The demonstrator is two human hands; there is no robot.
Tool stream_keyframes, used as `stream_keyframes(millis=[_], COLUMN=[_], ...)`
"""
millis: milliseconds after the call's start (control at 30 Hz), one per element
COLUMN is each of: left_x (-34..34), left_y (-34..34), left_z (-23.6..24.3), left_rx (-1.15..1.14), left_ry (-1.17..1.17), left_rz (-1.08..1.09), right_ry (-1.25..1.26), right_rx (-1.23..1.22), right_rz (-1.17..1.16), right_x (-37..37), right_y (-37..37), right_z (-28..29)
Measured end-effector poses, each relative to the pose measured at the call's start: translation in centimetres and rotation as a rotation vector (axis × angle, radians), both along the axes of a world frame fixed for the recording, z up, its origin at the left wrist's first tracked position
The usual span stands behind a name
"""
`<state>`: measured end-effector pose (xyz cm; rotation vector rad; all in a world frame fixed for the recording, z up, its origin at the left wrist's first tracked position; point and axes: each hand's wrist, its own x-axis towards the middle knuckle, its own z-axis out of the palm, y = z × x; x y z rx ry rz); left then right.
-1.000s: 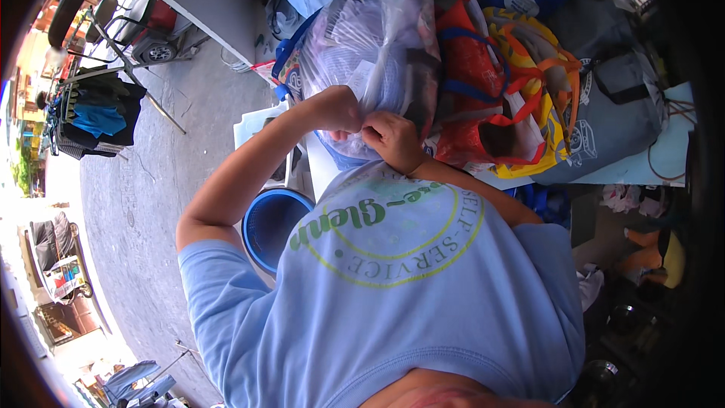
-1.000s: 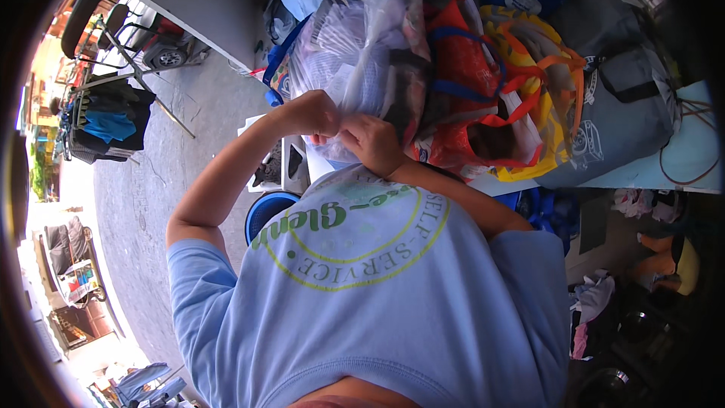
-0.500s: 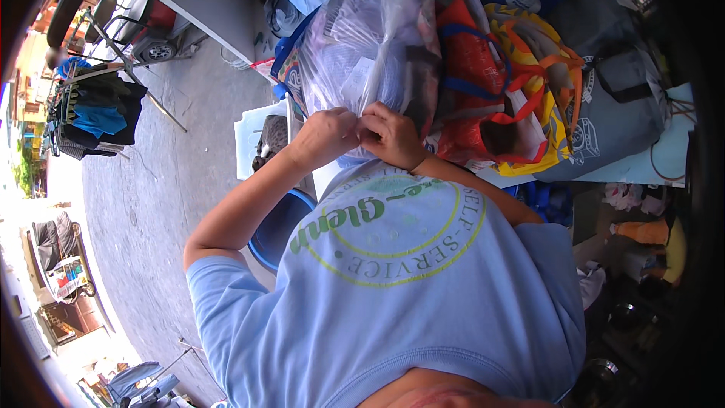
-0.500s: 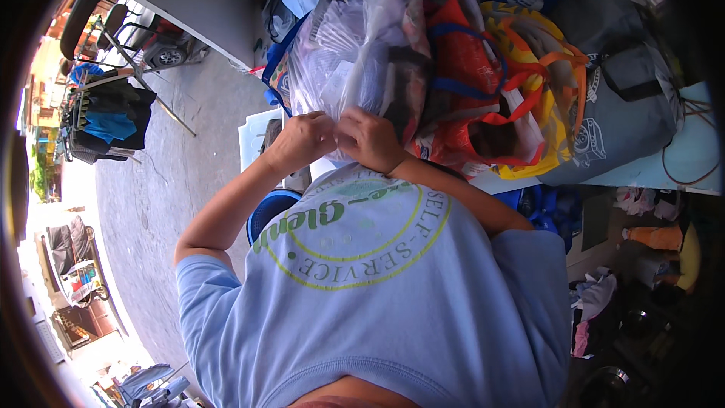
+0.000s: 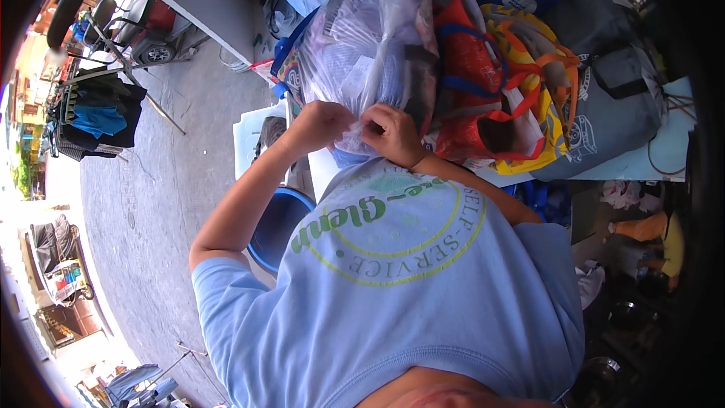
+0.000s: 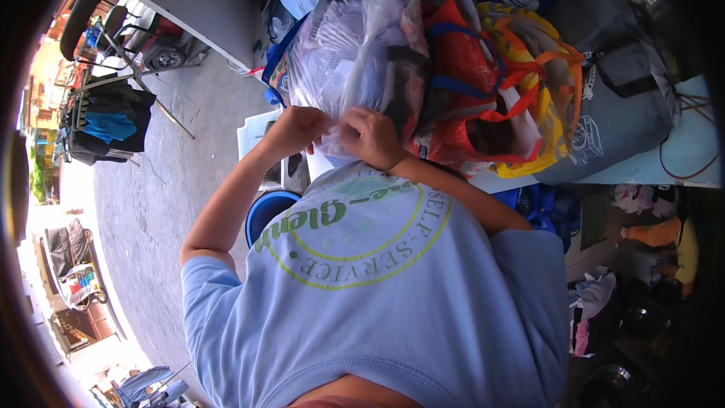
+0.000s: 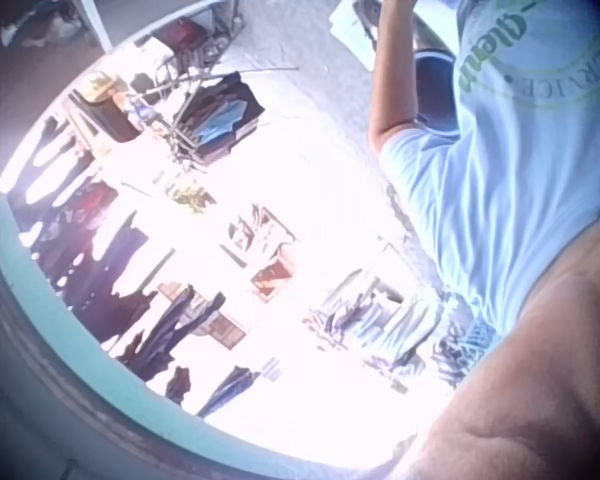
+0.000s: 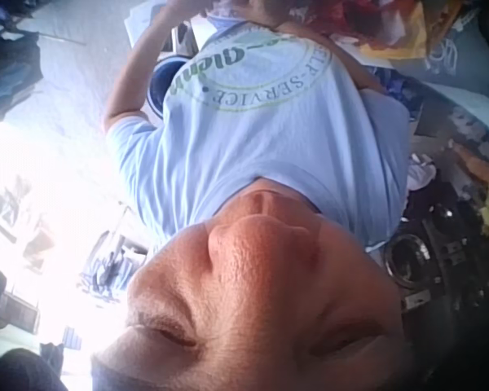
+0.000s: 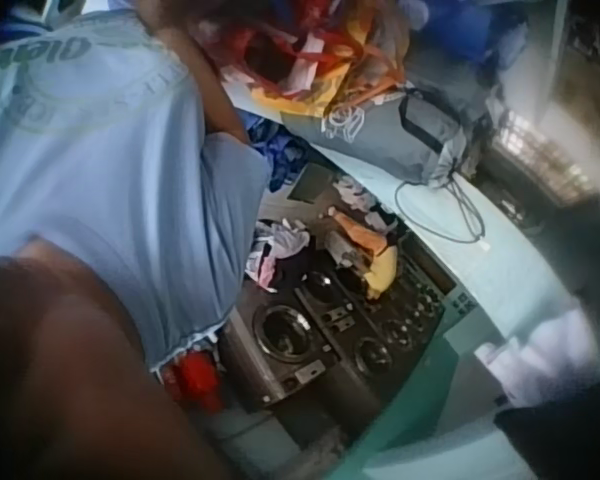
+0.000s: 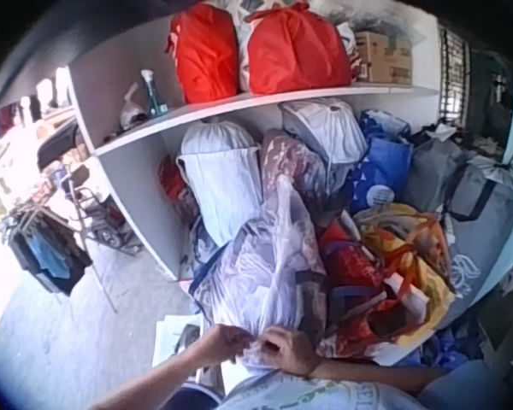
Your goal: Tying a knot in a large plastic bag containing folded laundry.
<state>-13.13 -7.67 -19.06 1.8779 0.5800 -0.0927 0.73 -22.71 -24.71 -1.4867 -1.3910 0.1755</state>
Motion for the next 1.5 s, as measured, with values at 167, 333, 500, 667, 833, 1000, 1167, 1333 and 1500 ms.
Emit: stream_keyframes(millis=[167, 333, 500, 667, 833, 1000, 1167, 1333, 1500], left_x=[0.1, 0.4, 0.0, 0.5, 0.9, 0.8, 0.9, 0.8, 0.6], left_y=[-0.2, -1.2, -2.2, -3.6, -3.2, -4.1, -4.1, -4.8, -2.7], left_z=[0.5, -0.6, -2.3, -1.3, -2.7, -1.9, -4.0, -1.7, -1.1], left_rx=[0.032, 0.718, 0.93, 0.907, 0.634, 0.831, 1.028, 0.052, -0.3], left_ry=[-0.011, -0.364, -0.496, -0.444, -0.465, -0.546, -0.571, -0.316, -0.249], left_rz=[-0.063, -0.19, -0.207, -0.111, 0.144, 0.057, -0.034, 0.353, 0.313], right_ry=[0.01, 0.124, -0.04, -0.048, -0.104, -0.047, 0.055, 0.115, 0.177], right_rx=[-0.035, 0.006, 0.067, -0.003, -0.014, -0.035, -0.012, 0.064, 0.036], right_rz=[-0.023, -0.049, -0.02, -0.028, -0.06, -0.072, -0.067, -0.042, -0.033], right_x=[-0.3, -0.7, -0.1, 0.1, 0.1, 0.4, 0.3, 0.7, 0.2], right_y=[-0.1, -0.1, 0.1, 0.1, 0.4, 0.6, 0.7, 0.6, 0.1], right_z=[0.3, 0.4, 0.5, 0.2, 0.2, 0.2, 0.8, -0.2, 0.1])
